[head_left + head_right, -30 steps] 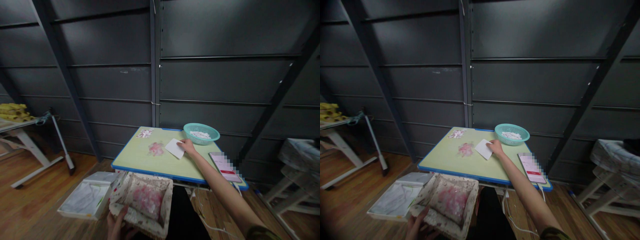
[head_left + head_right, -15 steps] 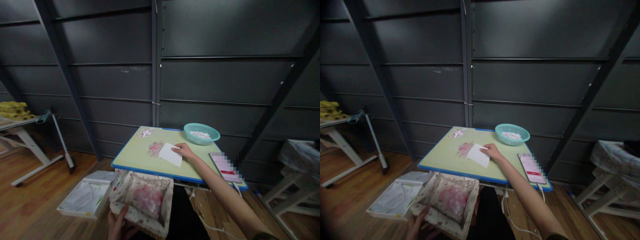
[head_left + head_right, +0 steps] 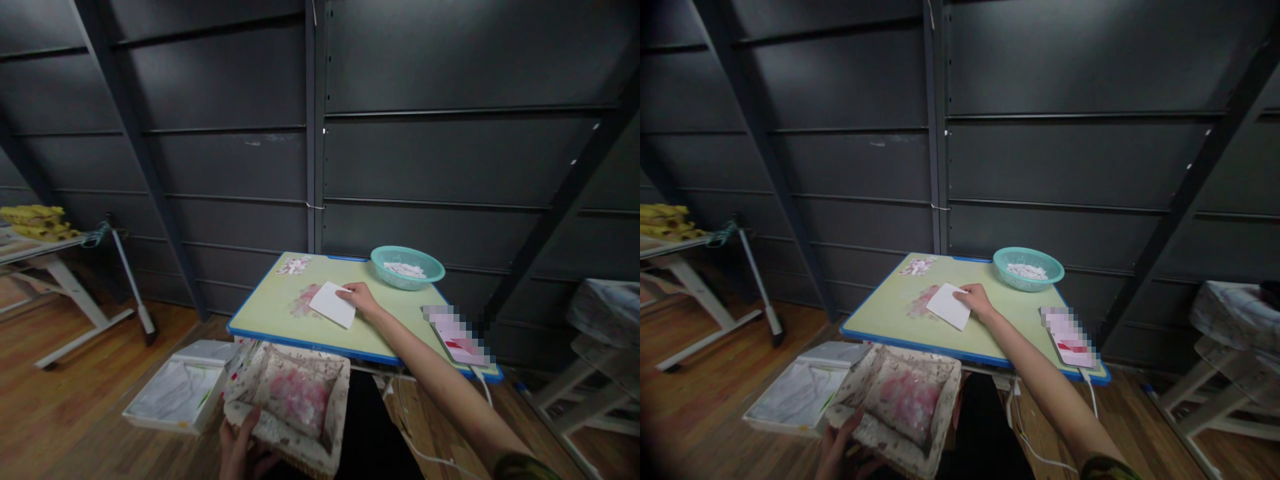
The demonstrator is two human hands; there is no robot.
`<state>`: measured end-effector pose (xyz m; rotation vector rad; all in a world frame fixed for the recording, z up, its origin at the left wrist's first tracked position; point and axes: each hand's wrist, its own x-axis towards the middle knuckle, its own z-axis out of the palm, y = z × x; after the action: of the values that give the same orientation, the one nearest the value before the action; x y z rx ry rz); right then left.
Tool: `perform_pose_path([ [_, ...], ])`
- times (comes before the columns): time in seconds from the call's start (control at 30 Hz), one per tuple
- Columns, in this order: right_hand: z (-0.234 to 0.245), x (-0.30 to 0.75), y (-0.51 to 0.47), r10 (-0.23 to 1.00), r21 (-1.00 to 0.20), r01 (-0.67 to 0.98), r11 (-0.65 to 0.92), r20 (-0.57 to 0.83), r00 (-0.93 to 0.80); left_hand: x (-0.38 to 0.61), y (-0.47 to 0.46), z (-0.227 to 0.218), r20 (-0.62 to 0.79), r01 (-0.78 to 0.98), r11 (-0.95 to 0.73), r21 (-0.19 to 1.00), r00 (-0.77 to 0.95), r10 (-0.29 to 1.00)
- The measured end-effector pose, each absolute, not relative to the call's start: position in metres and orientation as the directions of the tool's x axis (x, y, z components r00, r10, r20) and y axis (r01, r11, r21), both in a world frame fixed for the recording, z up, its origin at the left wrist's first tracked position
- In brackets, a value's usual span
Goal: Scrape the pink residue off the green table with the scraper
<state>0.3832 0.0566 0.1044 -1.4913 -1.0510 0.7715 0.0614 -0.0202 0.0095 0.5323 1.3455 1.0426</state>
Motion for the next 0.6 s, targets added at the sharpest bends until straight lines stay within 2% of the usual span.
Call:
perform_pose_path([
  [0.1, 0.107, 0.386, 0.053, 0.926, -0.971, 0.233, -0.047, 0.045, 0.374, 0.062, -0.021, 0.015, -0.569, -0.300, 0.525, 0.796, -0.077, 0.819],
  [0.17, 0.109, 0.391, 0.049, 0.936, -0.978, 0.204, -0.046, 0.029, 0.350, 0.061, -0.022, 0.016, -0.561, -0.314, 0.516, 0.797, -0.069, 0.825],
  [0.3, 0.109, 0.402, 0.043, 0.913, -0.989, 0.145, -0.030, 0.032, 0.407, 0.062, -0.022, 0.018, -0.567, -0.348, 0.510, 0.787, -0.080, 0.820],
  [0.43, 0.105, 0.402, 0.042, 0.948, -0.988, 0.147, -0.039, 0.010, 0.319, 0.062, -0.023, 0.021, -0.560, -0.335, 0.510, 0.792, -0.064, 0.826],
  [0.6, 0.099, 0.396, 0.049, 0.933, -0.968, 0.248, 0.039, 0.124, 0.338, 0.061, -0.024, 0.013, -0.536, -0.325, 0.488, 0.810, -0.071, 0.842],
])
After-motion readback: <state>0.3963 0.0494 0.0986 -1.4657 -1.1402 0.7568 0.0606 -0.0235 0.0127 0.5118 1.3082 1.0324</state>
